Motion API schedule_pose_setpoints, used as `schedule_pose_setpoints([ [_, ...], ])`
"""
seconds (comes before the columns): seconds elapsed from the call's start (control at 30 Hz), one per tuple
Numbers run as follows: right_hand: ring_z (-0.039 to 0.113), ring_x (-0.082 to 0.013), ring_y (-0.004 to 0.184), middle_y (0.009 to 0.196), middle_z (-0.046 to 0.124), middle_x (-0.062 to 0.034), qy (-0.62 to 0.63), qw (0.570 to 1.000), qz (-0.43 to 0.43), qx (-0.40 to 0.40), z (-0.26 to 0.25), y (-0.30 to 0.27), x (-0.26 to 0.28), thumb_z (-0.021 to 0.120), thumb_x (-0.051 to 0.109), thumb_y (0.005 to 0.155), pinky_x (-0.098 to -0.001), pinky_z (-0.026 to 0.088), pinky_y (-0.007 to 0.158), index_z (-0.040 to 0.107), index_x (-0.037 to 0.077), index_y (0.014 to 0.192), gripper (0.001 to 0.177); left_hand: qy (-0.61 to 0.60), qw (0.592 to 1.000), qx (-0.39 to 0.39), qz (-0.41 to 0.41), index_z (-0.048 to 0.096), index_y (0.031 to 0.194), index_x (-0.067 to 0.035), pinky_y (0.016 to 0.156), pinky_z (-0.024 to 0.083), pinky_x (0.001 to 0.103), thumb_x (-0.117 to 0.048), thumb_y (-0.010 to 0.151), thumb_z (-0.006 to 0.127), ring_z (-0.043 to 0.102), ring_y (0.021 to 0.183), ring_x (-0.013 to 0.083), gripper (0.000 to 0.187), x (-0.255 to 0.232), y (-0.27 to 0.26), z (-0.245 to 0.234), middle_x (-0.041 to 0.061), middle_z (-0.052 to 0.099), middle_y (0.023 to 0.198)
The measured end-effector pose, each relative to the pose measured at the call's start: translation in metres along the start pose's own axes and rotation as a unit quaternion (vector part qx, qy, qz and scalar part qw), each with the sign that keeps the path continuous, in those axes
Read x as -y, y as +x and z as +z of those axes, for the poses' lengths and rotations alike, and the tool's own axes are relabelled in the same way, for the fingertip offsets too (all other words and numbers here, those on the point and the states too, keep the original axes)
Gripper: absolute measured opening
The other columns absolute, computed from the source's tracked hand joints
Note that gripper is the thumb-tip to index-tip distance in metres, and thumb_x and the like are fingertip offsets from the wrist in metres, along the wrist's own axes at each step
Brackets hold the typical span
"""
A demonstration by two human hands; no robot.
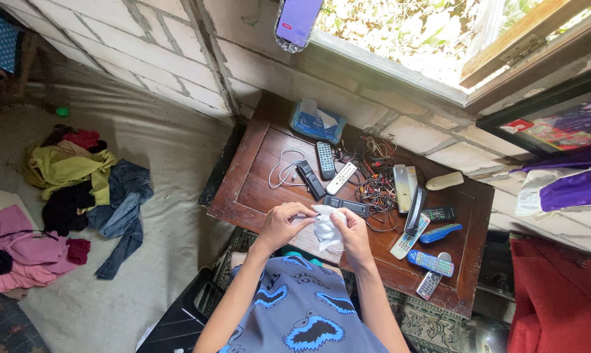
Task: The person wipes several remote controls with a white cloth by hand, handling them one at a time and then placing them into a cardboard box.
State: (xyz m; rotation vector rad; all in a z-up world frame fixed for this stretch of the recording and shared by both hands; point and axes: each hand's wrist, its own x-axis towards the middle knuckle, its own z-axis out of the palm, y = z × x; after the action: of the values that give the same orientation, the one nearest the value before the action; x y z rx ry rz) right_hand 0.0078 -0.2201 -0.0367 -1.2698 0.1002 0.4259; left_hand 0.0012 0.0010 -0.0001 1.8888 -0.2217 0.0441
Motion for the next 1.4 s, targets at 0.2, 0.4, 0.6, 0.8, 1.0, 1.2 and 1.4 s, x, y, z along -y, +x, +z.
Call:
schedule_pose_setpoints([
  [0.2,0.067,-0.0076,0.077,0.093,0.074,-0.0054,0.007,0.999,0.049,0.005,-0.008,0.0,0.014,0.069,0.014,0.095,-0.0247,0.053,0.068,0.069,-0.002,0.11,0.022,0.026,0.998,-0.007,0.052,0.079,0.104,-0.011,0.075,0.055,0.032,-0.018,0.082,0.08,0.071,0.083,0.0199,0.023,-0.005,0.002,-0.004,0.005,0.077,0.095],
  [0.4,0.068,-0.0093,0.08,0.095,0.073,-0.0061,0.123,0.992,0.024,-0.017,-0.015,-0.002,0.01,0.068,0.016,0.099,-0.0259,0.055,0.073,0.068,-0.003,0.111,0.022,0.013,0.998,0.014,-0.068,0.08,0.098,-0.011,0.06,0.05,0.033,-0.022,0.085,0.079,0.064,0.063,0.0202,0.017,-0.015,0.009,-0.001,0.005,0.068,0.074],
  [0.6,0.071,-0.0106,0.085,0.1,0.074,-0.0047,0.153,0.974,-0.014,-0.167,-0.042,-0.026,0.037,0.062,0.008,0.092,-0.0266,0.058,0.077,0.065,0.004,0.115,0.024,-0.031,0.994,0.011,-0.103,0.069,0.115,-0.009,0.067,0.055,0.033,-0.019,0.094,0.064,0.075,0.08,0.0177,0.024,-0.012,0.026,0.005,0.006,0.073,0.086],
  [0.8,0.067,-0.0147,0.082,0.101,0.072,-0.0109,0.13,0.972,-0.052,-0.187,-0.118,-0.074,0.01,0.061,0.011,0.102,-0.0287,0.055,0.07,0.064,-0.002,0.114,0.018,0.19,0.977,0.094,-0.03,0.075,0.095,-0.011,0.066,0.053,0.042,-0.029,0.089,0.073,0.072,0.076,0.0266,0.019,-0.01,0.049,0.021,0.009,0.073,0.084],
  [1.0,0.07,-0.0167,0.074,0.086,0.074,-0.0114,0.125,0.97,0.037,-0.207,-0.178,-0.11,-0.014,0.009,0.076,0.097,-0.0313,0.057,0.067,0.067,-0.001,0.101,0.096,0.204,0.972,0.058,0.097,0.066,0.093,-0.006,0.073,0.05,0.046,-0.021,0.092,0.069,0.07,0.085,0.0331,0.015,-0.018,0.072,0.059,0.011,0.071,0.086],
  [1.2,0.071,-0.0177,0.077,0.089,0.075,-0.0132,0.083,0.977,0.035,-0.194,-0.229,-0.132,-0.001,0.008,0.077,0.099,-0.0322,0.055,0.073,0.067,-0.004,0.098,0.1,0.177,0.979,0.102,0.002,0.064,0.093,-0.001,0.074,0.051,0.047,-0.021,0.089,0.07,0.067,0.085,0.0372,0.021,-0.038,0.079,0.108,0.017,0.068,0.085],
  [1.4,0.07,-0.0153,0.084,0.096,0.075,-0.01,0.078,0.968,0.07,-0.229,-0.292,-0.149,0.017,0.034,0.051,0.106,-0.0301,0.055,0.077,0.069,-0.002,0.106,0.063,0.171,0.981,-0.014,0.095,0.065,0.088,-0.003,0.073,0.046,0.046,-0.018,0.1,0.061,0.063,0.082,0.0376,0.02,-0.064,0.07,0.167,0.017,0.067,0.086],
])
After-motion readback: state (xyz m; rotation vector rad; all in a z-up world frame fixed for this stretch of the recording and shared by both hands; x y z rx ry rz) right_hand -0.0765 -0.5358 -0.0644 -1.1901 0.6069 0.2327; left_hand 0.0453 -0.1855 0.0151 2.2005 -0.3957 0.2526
